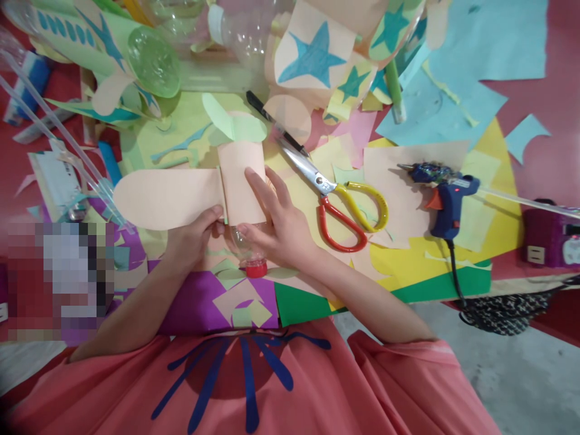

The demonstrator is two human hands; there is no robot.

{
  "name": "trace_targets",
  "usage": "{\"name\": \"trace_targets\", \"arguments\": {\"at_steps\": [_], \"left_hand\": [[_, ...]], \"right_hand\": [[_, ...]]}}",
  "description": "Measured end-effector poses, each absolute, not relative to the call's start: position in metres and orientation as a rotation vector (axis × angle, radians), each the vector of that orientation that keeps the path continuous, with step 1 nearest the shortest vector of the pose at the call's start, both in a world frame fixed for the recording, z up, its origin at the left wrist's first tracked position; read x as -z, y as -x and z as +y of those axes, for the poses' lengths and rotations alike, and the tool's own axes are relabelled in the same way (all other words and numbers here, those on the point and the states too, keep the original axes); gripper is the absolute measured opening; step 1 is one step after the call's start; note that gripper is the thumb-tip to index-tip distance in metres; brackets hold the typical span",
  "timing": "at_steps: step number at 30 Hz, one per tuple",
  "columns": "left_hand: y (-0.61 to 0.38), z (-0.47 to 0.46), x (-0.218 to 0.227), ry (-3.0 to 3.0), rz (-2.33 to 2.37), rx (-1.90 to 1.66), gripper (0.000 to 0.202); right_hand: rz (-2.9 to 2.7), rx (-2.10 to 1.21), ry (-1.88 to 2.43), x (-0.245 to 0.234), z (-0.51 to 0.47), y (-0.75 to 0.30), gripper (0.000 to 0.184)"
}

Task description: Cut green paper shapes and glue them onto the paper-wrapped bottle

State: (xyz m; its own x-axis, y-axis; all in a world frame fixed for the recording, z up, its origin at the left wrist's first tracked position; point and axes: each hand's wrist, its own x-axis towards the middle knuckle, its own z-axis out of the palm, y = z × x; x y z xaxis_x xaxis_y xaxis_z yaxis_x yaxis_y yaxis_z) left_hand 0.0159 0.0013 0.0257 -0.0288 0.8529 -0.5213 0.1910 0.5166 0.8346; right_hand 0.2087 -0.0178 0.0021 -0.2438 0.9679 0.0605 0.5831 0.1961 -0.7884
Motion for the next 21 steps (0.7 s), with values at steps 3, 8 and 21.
{"name": "trace_targets", "arguments": {"at_steps": [3,8,21], "left_hand": [[-0.016,0.002,-0.027,-0.943,1.545,-0.679,0.043],[-0.016,0.003,-0.028,-0.945,1.517,-0.678,0.043],[-0.015,0.004,-0.018,-0.894,1.424,-1.043,0.026]], "right_hand": [[-1.922,-0.872,1.442,-0.001,-0.017,-0.209,0.08],[-1.935,-0.871,1.435,-0.001,-0.017,-0.209,0.078],[-1.889,-0.807,1.282,0.005,-0.023,-0.212,0.085]]}}
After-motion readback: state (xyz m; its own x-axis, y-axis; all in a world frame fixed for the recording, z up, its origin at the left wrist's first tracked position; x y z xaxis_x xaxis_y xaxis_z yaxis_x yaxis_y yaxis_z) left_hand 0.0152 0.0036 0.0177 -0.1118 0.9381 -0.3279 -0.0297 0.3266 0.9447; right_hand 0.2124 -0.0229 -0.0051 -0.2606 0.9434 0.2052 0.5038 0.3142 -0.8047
